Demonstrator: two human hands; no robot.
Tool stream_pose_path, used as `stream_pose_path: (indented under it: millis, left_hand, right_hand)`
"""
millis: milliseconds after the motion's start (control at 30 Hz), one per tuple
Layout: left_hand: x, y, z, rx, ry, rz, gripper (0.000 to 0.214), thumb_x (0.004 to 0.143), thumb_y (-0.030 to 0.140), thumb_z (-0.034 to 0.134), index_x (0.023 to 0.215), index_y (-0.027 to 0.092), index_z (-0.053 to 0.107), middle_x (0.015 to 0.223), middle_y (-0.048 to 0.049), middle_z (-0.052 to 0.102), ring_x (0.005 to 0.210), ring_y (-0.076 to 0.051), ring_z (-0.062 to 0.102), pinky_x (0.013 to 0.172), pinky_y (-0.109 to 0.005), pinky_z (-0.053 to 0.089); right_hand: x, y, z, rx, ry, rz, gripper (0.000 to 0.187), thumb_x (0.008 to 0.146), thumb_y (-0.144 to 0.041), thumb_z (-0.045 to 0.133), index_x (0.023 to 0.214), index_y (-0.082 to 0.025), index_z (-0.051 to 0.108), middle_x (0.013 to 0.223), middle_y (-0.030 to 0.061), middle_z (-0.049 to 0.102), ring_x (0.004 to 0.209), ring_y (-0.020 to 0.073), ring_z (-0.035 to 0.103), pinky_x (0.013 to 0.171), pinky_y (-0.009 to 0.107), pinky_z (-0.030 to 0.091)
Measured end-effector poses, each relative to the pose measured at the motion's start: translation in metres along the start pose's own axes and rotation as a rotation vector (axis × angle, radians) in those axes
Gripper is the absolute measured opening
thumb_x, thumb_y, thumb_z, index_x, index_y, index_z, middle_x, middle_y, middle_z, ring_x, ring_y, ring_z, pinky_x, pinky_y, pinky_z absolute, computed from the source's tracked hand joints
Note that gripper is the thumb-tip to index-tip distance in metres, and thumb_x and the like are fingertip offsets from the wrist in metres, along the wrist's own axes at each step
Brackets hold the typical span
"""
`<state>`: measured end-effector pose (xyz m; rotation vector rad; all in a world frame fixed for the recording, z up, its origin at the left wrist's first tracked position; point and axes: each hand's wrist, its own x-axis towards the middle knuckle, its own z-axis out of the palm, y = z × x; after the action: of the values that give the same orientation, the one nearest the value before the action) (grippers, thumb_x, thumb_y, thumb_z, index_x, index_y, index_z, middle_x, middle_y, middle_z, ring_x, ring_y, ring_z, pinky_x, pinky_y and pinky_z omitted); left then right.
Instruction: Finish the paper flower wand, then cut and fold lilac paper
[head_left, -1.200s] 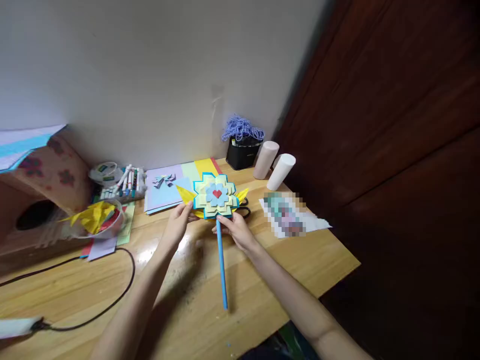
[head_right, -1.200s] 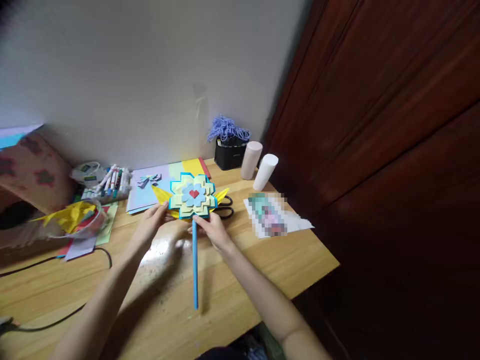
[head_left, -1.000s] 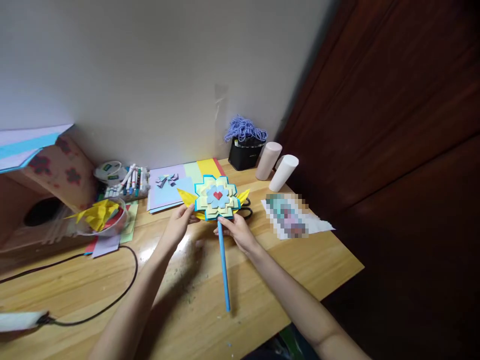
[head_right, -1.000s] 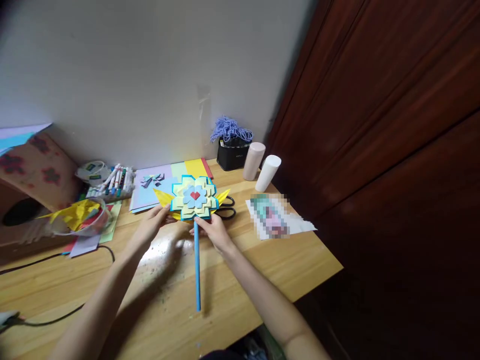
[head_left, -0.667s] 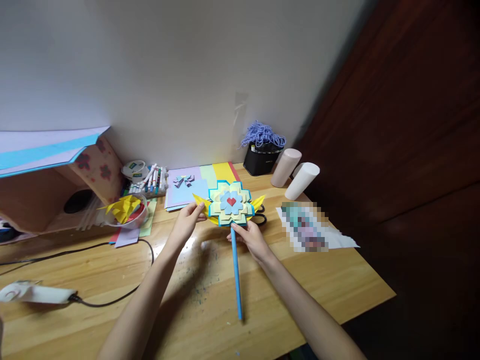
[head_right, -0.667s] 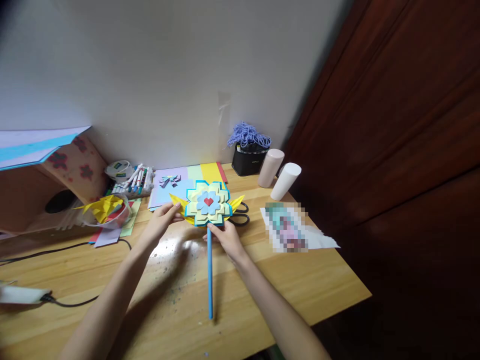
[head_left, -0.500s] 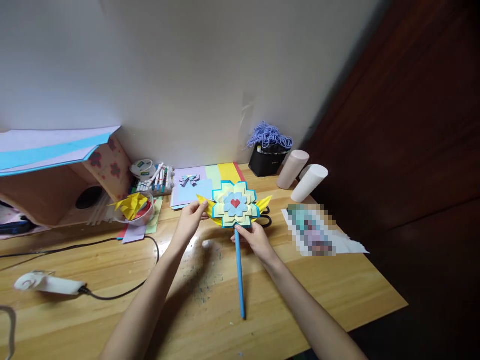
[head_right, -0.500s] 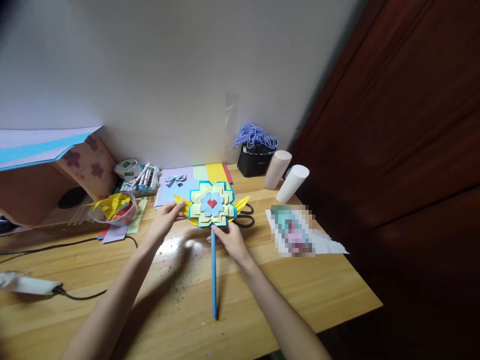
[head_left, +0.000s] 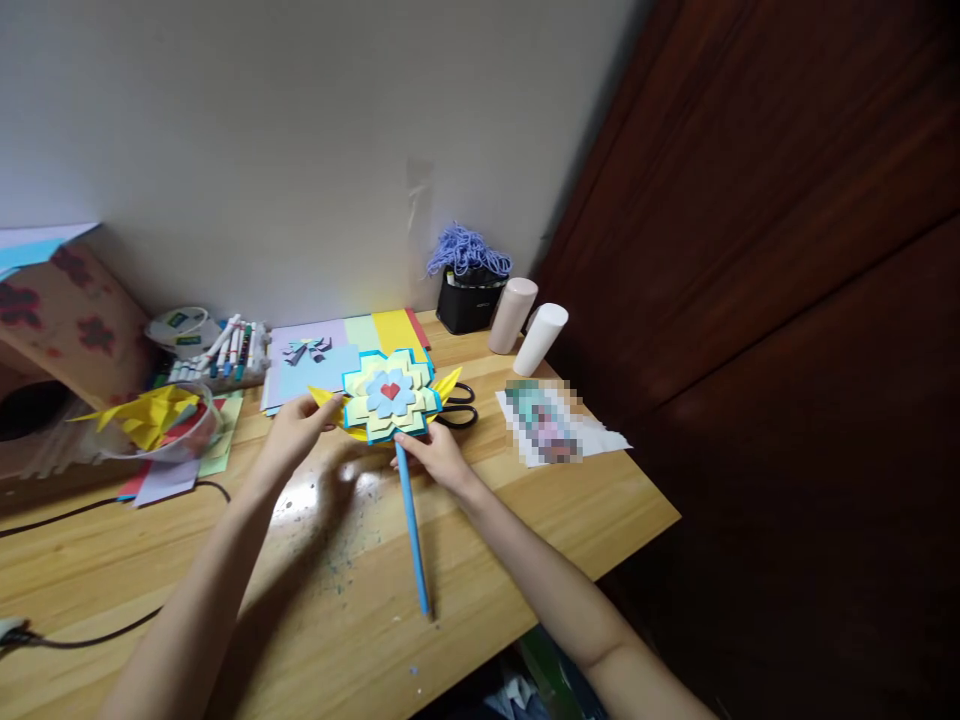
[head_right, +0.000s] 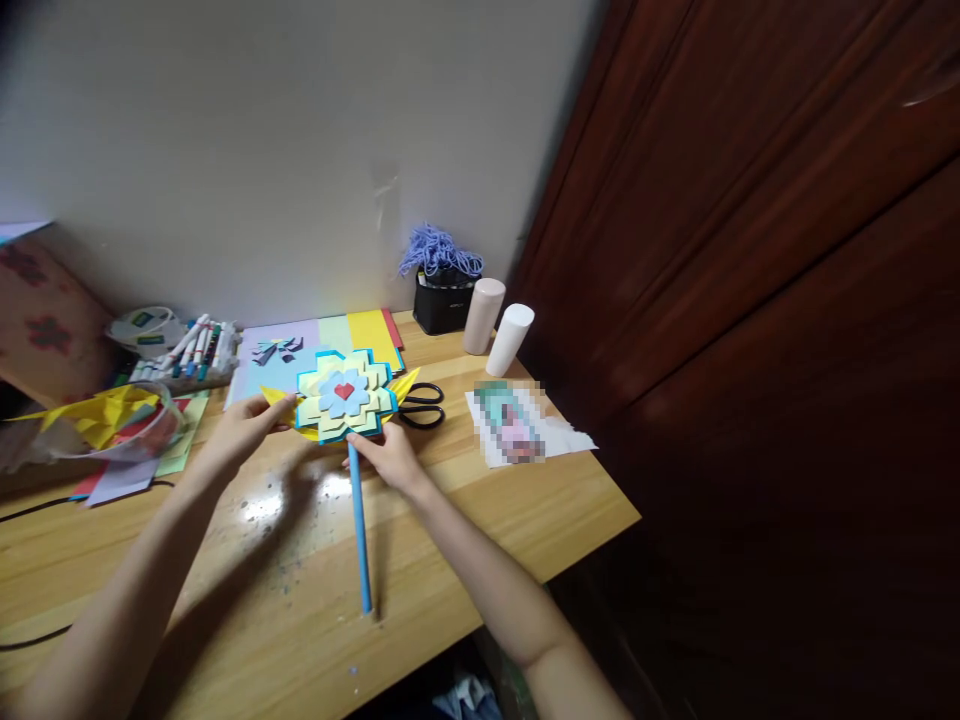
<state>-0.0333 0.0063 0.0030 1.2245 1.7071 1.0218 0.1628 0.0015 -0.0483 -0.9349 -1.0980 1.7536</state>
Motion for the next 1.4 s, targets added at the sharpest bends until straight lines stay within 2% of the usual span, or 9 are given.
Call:
stream_pose_path:
  millis: [133, 333, 433, 533, 633, 767, 900, 1133, 1400]
  left_hand:
    - [-0.006, -0.001, 0.000, -0.032, 0.075, -0.037, 0.027, 0.067, 0.042, 0.063, 0.067, 0.015, 0.057, 0.067, -0.0006, 0.061, 0.069, -0.016, 0.061, 0.066, -0.023, 0.049]
    - [-0.036, -0.019, -0.001, -0.270, 0.104, -0.097, 0.021, 0.077, 0.032, 0.052, 0.085, 0.014, 0.056, 0.072, -0.0044, 0.065, 0.065, -0.016, 0.063, 0.066, -0.028, 0.051]
    - [-0.055, -0.041, 0.000, -0.323, 0.116, -0.059, 0.030, 0.076, 0.040, 0.051, 0.087, 0.012, 0.057, 0.072, -0.0062, 0.065, 0.065, -0.017, 0.063, 0.067, -0.029, 0.050]
    - [-0.074, -0.060, 0.005, -0.322, 0.186, -0.006, 0.041, 0.070, 0.050, 0.055, 0.083, 0.012, 0.058, 0.069, -0.0048, 0.064, 0.062, -0.017, 0.061, 0.065, -0.030, 0.050]
    - [-0.086, -0.064, 0.012, -0.331, 0.163, 0.015, 0.050, 0.067, 0.056, 0.055, 0.086, 0.010, 0.061, 0.072, -0.0061, 0.064, 0.064, -0.017, 0.061, 0.064, -0.030, 0.049]
    - [-0.088, -0.052, 0.014, -0.345, 0.133, 0.092, 0.051, 0.066, 0.056, 0.058, 0.085, 0.010, 0.063, 0.083, -0.0099, 0.066, 0.078, -0.019, 0.062, 0.071, -0.029, 0.048]
    - [-0.082, -0.046, 0.002, -0.494, 0.143, 0.098, 0.048, 0.070, 0.053, 0.057, 0.094, 0.011, 0.060, 0.097, -0.0112, 0.065, 0.086, -0.019, 0.062, 0.079, -0.032, 0.048]
    - [-0.082, -0.058, -0.015, -0.597, 0.156, 0.019, 0.040, 0.066, 0.048, 0.064, 0.077, 0.010, 0.062, 0.076, -0.0081, 0.068, 0.073, -0.018, 0.065, 0.076, -0.032, 0.050]
    - [-0.090, -0.064, -0.019, -0.623, 0.116, 0.022, 0.039, 0.066, 0.048, 0.065, 0.075, 0.011, 0.062, 0.076, -0.0080, 0.068, 0.073, -0.018, 0.064, 0.074, -0.031, 0.050]
  right_hand:
    - [0.000, -0.001, 0.001, 0.042, -0.015, -0.001, 0.038, 0.058, -0.043, 0.071, 0.076, -0.013, 0.056, 0.058, -0.0004, 0.062, 0.048, 0.0144, 0.062, 0.052, 0.027, 0.052]
    - [-0.004, 0.003, 0.007, 0.105, -0.037, 0.027, 0.039, 0.054, -0.043, 0.073, 0.073, -0.014, 0.055, 0.055, -0.0022, 0.060, 0.045, 0.0129, 0.060, 0.052, 0.026, 0.052]
    - [-0.009, 0.004, 0.011, 0.125, -0.062, 0.038, 0.037, 0.055, -0.043, 0.073, 0.071, -0.014, 0.055, 0.056, -0.0025, 0.061, 0.046, 0.0128, 0.060, 0.051, 0.026, 0.052]
    - [-0.015, 0.004, 0.015, 0.127, -0.102, 0.019, 0.036, 0.055, -0.042, 0.073, 0.071, -0.014, 0.056, 0.055, -0.0021, 0.061, 0.046, 0.0130, 0.060, 0.051, 0.026, 0.053]
    - [-0.019, 0.004, 0.018, 0.097, -0.126, 0.000, 0.037, 0.055, -0.042, 0.073, 0.071, -0.014, 0.057, 0.056, -0.0009, 0.062, 0.047, 0.0134, 0.060, 0.053, 0.026, 0.053]
    - [-0.023, 0.007, 0.021, 0.037, -0.125, 0.013, 0.036, 0.057, -0.042, 0.073, 0.072, -0.013, 0.057, 0.056, -0.0001, 0.063, 0.049, 0.0144, 0.062, 0.054, 0.026, 0.053]
    - [-0.026, 0.013, 0.023, -0.028, -0.167, 0.029, 0.034, 0.061, -0.040, 0.071, 0.076, -0.013, 0.058, 0.057, 0.0008, 0.063, 0.051, 0.0155, 0.063, 0.055, 0.027, 0.052]
    - [-0.031, 0.023, 0.027, -0.135, -0.232, 0.083, 0.033, 0.063, -0.041, 0.070, 0.076, -0.013, 0.057, 0.059, 0.0021, 0.064, 0.053, 0.0168, 0.064, 0.054, 0.028, 0.051]
    - [-0.036, 0.026, 0.032, -0.162, -0.245, 0.113, 0.031, 0.065, -0.040, 0.069, 0.078, -0.014, 0.057, 0.062, 0.0022, 0.063, 0.055, 0.0165, 0.063, 0.055, 0.029, 0.052]
